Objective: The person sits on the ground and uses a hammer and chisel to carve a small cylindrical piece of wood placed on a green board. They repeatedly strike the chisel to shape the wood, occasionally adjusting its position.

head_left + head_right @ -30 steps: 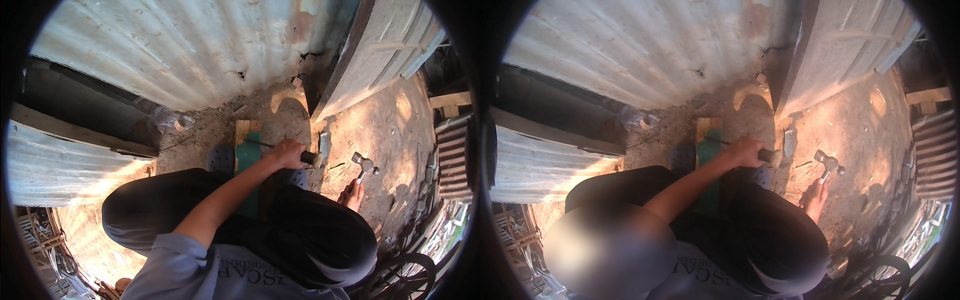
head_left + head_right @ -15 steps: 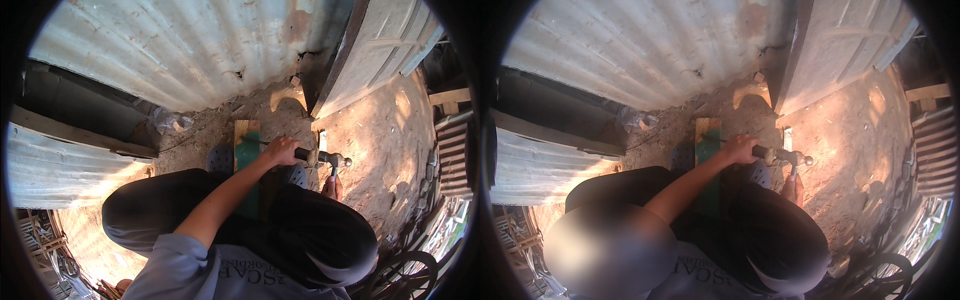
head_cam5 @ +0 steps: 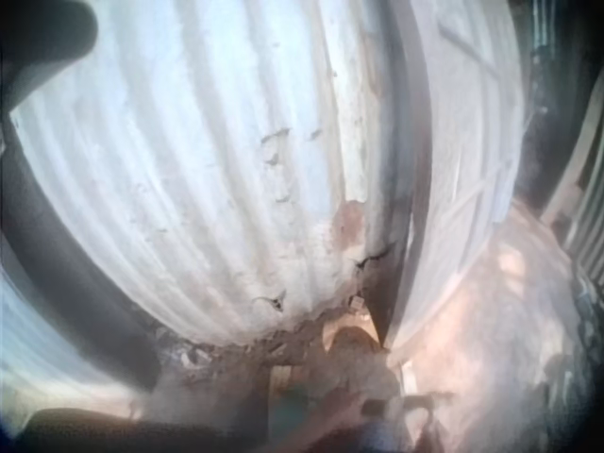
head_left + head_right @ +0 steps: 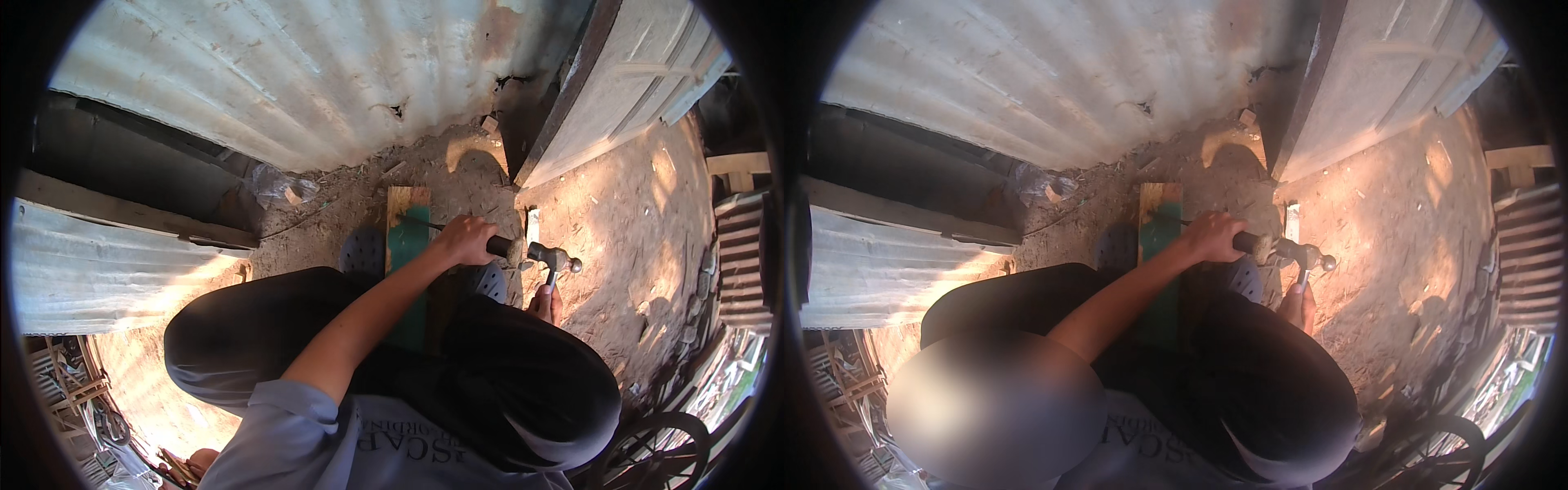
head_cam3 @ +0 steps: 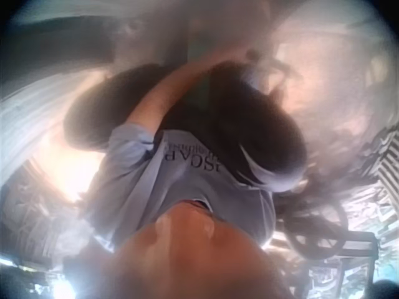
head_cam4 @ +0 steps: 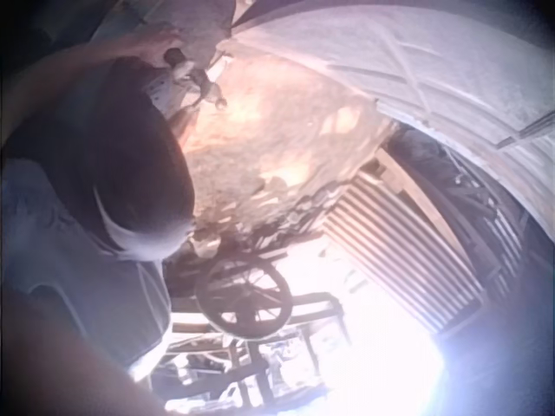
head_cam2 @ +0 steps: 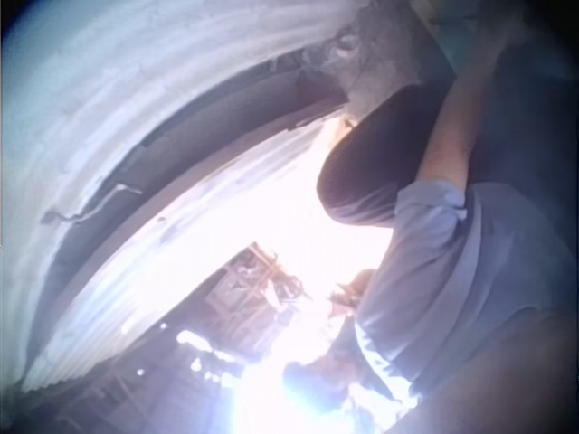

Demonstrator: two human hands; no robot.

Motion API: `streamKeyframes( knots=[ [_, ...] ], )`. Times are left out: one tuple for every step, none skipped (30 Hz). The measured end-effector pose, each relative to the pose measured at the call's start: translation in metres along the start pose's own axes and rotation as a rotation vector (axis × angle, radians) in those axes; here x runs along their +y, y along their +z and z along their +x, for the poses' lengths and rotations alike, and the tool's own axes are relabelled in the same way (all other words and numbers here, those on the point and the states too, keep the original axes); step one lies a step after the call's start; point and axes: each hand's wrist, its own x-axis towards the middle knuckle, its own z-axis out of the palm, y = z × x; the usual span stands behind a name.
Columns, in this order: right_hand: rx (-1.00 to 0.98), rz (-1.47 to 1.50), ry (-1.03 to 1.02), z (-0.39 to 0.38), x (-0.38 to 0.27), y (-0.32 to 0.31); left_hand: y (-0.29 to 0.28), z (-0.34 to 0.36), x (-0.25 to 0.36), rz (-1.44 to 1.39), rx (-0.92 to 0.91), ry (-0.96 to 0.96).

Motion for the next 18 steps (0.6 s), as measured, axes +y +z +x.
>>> streamKeyframes(
  knots=[
    [-0.053,0.004,0.006,0.004,0.001,-0.006,-0.002,0.001,0.003,-0.022,0.007,0.006],
    [-0.106,0.007,0.012,0.007,0.002,-0.013,-0.004,0.001,0.006,-0.045,0.014,0.013],
    [-0.112,0.038,0.016,0.011,0.004,-0.017,-0.006,0.002,0.009,-0.067,0.021,0.019],
    [-0.112,0.069,0.019,0.013,0.007,-0.021,-0.008,0.003,0.012,-0.066,0.01,0.014],
    [-0.114,0.098,0.023,0.015,0.012,-0.027,-0.009,0.005,0.015,-0.066,-0.001,0.008],
    [-0.16,0.035,-0.074,0.021,0.02,-0.035,-0.011,0.005,0.017,-0.066,-0.012,0.002],
    [-0.149,0.062,-0.052,0.019,0.014,-0.033,-0.011,0.005,0.016,-0.066,-0.025,-0.015],
    [-0.136,0.088,-0.029,0.016,0.002,-0.029,-0.011,0.006,0.015,-0.067,-0.04,-0.031],
    [-0.122,0.115,-0.006,0.014,-0.005,-0.025,-0.011,0.006,0.015,-0.067,-0.055,-0.046],
    [-0.067,0.131,-0.004,0.013,-0.005,-0.024,-0.006,0.006,0.012,-0.055,0.015,-0.03],
    [-0.016,0.148,-0.003,0.013,-0.004,-0.021,0.0,0.006,0.006,-0.041,0.088,-0.018],
    [0.035,0.164,-0.001,0.013,-0.004,-0.019,0.006,0.006,0.001,-0.027,0.16,-0.007],
    [0.083,0.195,0.028,0.013,-0.006,-0.016,0.002,0.005,0.0,-0.019,0.152,-0.004],
    [0.132,0.226,0.057,0.013,-0.01,-0.013,-0.001,0.003,-0.001,-0.01,0.144,-0.001],
    [0.18,0.257,0.085,0.012,-0.014,-0.011,-0.005,0.003,0.0,-0.001,0.136,0.001],
    [0.16,0.263,0.112,0.01,-0.021,-0.009,-0.007,0.002,0.001,0.005,0.077,-0.021],
    [0.139,0.269,0.14,0.008,-0.03,-0.008,-0.01,0.002,0.004,0.01,0.018,-0.043],
    [0.119,0.275,0.167,0.007,-0.035,-0.007,-0.013,0.002,0.005,0.016,-0.042,-0.065]
  ],
)
